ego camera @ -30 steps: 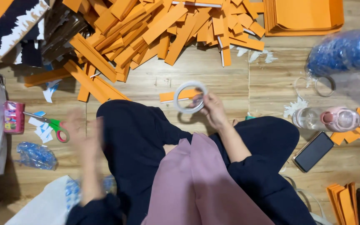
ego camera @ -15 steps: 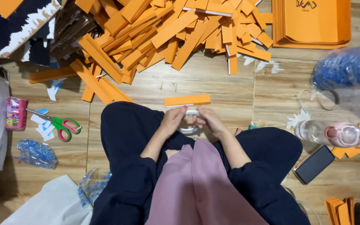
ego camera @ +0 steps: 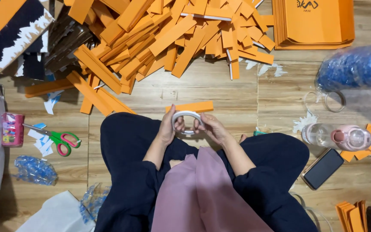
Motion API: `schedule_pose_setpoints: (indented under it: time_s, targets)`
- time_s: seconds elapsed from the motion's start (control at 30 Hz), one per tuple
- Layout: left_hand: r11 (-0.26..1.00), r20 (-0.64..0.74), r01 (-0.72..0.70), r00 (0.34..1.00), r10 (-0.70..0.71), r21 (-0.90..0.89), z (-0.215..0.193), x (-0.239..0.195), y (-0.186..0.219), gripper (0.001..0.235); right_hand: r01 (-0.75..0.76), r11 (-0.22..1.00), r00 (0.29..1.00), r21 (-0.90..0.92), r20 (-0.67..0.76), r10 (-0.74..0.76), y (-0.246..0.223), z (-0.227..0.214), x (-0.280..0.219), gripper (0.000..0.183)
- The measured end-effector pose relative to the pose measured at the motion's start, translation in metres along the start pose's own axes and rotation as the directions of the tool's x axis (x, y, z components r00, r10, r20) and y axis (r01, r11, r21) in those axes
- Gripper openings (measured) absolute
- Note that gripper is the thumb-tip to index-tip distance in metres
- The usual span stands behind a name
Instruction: Applying double-sided tape to orange paper strips while sitting on the floor
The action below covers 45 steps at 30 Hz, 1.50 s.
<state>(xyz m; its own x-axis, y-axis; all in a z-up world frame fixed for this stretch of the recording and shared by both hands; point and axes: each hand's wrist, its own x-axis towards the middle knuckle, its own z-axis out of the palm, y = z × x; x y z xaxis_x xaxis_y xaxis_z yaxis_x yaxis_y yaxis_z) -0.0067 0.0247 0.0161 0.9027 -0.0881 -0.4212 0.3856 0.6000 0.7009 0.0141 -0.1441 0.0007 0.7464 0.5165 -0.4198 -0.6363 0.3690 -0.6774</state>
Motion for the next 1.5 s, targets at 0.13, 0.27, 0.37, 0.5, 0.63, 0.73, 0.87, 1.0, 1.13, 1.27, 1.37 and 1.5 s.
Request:
schedule_pose_setpoints:
  time_s: [0.13,0.27,0.37,0.5,0.63,0.73,0.87,1.0,1.13,1.27,1.37,1.5]
  targets:
    - [0.977,0.000,-0.017,1.000,0.017,0.213,-0.016,0.018,-0.033,0.056,0.038,0.991,0.999,-0.126,0.011,-0.036,-0.012,0.004,0.001,0.036]
    - [0.848,0.097,-0.078,0.995,0.032,0.524,-0.007,0.021,-0.029,0.041,0.043,0.964,0.998,-0.264,-0.023,-0.051,-0.023,0.025,-0.002,0.026]
    - [0.911,0.041,-0.037,0.999,0.023,0.410,-0.016,0.021,-0.036,0.045,0.057,0.983,0.997,-0.176,-0.040,-0.065,0.002,-0.007,0.009,0.024]
    - [0.999,-0.003,-0.035,0.999,0.035,0.040,-0.010,0.011,-0.018,0.050,0.104,0.986,0.994,-0.131,-0.012,-0.107,-0.018,0.007,0.003,0.030]
    - [0.999,0.035,-0.054,0.998,0.054,-0.003,-0.005,0.009,-0.012,0.052,0.083,0.993,0.997,-0.088,0.002,-0.083,-0.017,0.009,-0.001,0.036]
    - [0.996,0.045,-0.048,0.998,0.045,0.077,-0.005,0.008,-0.016,0.052,0.002,0.994,0.999,-0.110,0.033,0.001,-0.015,0.007,-0.004,0.049]
    - [0.935,0.014,-0.112,0.993,0.114,0.336,-0.012,0.017,-0.029,0.046,0.030,0.984,0.999,-0.173,-0.007,-0.031,-0.013,0.000,0.002,0.038]
    - [0.792,-0.034,-0.054,0.995,0.094,0.608,-0.033,0.037,-0.054,0.030,0.058,0.955,0.995,-0.291,-0.057,-0.078,-0.030,0.021,-0.007,0.035]
    - [0.817,-0.002,-0.110,0.991,0.135,0.565,-0.022,0.026,-0.040,0.032,0.065,0.981,0.994,-0.185,-0.076,-0.081,0.006,-0.019,0.019,0.030]
    - [0.859,-0.023,-0.092,0.992,0.120,0.504,-0.021,0.025,-0.041,0.030,0.173,0.926,0.983,-0.335,0.007,-0.181,-0.013,0.000,0.007,0.027]
    - [0.843,0.013,-0.132,0.989,0.147,0.521,-0.013,0.019,-0.035,0.022,0.240,0.843,0.970,-0.481,0.078,-0.232,-0.022,0.008,0.002,0.026]
    - [0.852,-0.002,-0.120,0.990,0.141,0.510,-0.006,0.017,-0.027,0.022,0.217,0.811,0.976,-0.544,0.102,-0.193,-0.027,0.009,0.003,0.029]
